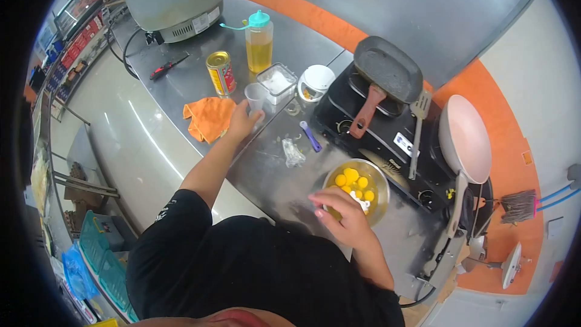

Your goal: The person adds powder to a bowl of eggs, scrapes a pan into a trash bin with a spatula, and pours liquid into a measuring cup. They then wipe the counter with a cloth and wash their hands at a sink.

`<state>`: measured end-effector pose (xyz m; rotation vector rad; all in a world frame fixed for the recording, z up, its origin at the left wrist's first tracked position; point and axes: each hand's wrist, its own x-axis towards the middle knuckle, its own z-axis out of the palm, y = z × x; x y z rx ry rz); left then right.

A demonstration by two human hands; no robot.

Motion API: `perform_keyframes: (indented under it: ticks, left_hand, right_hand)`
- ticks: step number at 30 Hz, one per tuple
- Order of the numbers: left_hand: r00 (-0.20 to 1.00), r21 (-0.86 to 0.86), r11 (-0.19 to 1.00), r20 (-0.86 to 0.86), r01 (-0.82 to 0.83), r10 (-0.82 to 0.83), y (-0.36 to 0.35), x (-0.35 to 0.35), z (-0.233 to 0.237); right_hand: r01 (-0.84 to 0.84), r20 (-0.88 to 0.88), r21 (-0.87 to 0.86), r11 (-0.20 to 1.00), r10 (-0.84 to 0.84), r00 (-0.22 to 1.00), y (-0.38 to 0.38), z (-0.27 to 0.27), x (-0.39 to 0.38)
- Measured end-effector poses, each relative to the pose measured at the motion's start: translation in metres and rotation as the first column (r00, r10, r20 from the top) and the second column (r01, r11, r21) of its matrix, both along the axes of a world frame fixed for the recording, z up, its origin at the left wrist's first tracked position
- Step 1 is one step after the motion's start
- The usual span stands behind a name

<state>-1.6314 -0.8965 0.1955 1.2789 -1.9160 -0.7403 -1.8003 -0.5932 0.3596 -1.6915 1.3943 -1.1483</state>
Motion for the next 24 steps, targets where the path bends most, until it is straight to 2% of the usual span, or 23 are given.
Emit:
perform_keyframes:
  ticks: [2, 4, 6, 8, 10, 12, 13, 14, 15, 16, 17, 18, 20, 21, 23, 24]
  left_hand:
    - [0.999, 0.053, 0.998, 0.031, 0.026, -0.028, 0.003, 0.014, 0.003]
    - [0.987, 0.115, 0.985, -0.102, 0.132, -0.12, 0.009, 0.033, 0.012]
    - [0.929, 0.246, 0.95, -0.359, 0.192, -0.095, 0.028, 0.062, 0.029]
    - [0.886, 0.249, 0.933, -0.446, 0.26, -0.128, 0.031, 0.1, 0.017]
    - [0.847, 0.372, 0.854, -0.515, 0.364, -0.136, 0.035, 0.138, 0.033]
    - [0.884, 0.423, 0.833, -0.442, 0.357, -0.154, 0.03, 0.173, 0.039]
    - [0.911, 0.448, 0.816, -0.352, 0.364, -0.213, 0.023, 0.194, 0.031]
    - [0.925, 0.469, 0.802, -0.267, 0.369, -0.269, 0.008, 0.214, 0.025]
    - [0.921, 0.456, 0.807, -0.282, 0.375, -0.268, -0.005, 0.228, 0.029]
    - [0.932, 0.416, 0.837, -0.216, 0.357, -0.29, -0.012, 0.245, 0.035]
    - [0.942, 0.366, 0.868, -0.141, 0.336, -0.305, -0.021, 0.259, 0.042]
    - [0.944, 0.354, 0.875, -0.138, 0.329, -0.299, -0.029, 0.274, 0.045]
    - [0.973, 0.339, 0.917, -0.168, 0.21, -0.161, -0.043, 0.302, 0.048]
    - [0.965, 0.346, 0.923, -0.249, 0.167, -0.081, -0.051, 0.315, 0.039]
    - [0.97, 0.372, 0.918, -0.238, 0.135, -0.046, -0.07, 0.338, 0.036]
    - [0.972, 0.4, 0.91, -0.233, 0.106, -0.01, -0.073, 0.344, 0.037]
  right_hand:
    - [-0.043, 0.082, 0.02, 0.999, 0.041, 0.996, -0.027, -0.005, 0.011]
    - [-0.018, 0.041, -0.013, 1.0, 0.019, 0.999, -0.064, -0.009, 0.025]
    - [0.105, 0.323, 0.084, 0.991, -0.126, 0.938, -0.113, -0.035, 0.039]
    - [0.205, 0.302, 0.036, 0.978, -0.206, 0.931, -0.181, -0.068, 0.041]
    - [0.355, 0.049, -0.04, 0.934, -0.353, 0.934, -0.249, -0.076, 0.049]
    - [0.444, -0.086, -0.172, 0.879, -0.463, 0.882, -0.322, -0.099, 0.055]
    - [0.505, -0.008, -0.096, 0.857, -0.508, 0.861, -0.357, -0.104, 0.057]
    - [0.502, -0.015, -0.121, 0.857, -0.507, 0.862, -0.39, -0.107, 0.057]
    - [0.597, -0.049, -0.195, 0.778, -0.616, 0.786, -0.417, -0.111, 0.056]
    - [0.678, -0.073, -0.264, 0.686, -0.715, 0.695, -0.436, -0.12, 0.056]
    - [0.695, -0.028, -0.179, 0.697, -0.709, 0.704, -0.454, -0.126, 0.054]
    - [0.688, -0.02, -0.19, 0.7, -0.704, 0.71, -0.467, -0.135, 0.052]
    - [0.653, 0.228, -0.185, 0.734, -0.614, 0.755, -0.483, -0.151, 0.048]
    - [0.65, 0.236, -0.187, 0.736, -0.609, 0.758, -0.486, -0.148, 0.048]
    - [0.655, 0.205, -0.032, 0.755, -0.637, 0.743, -0.481, -0.142, 0.05]
    - [0.656, 0.196, -0.03, 0.754, -0.639, 0.744, -0.479, -0.137, 0.055]
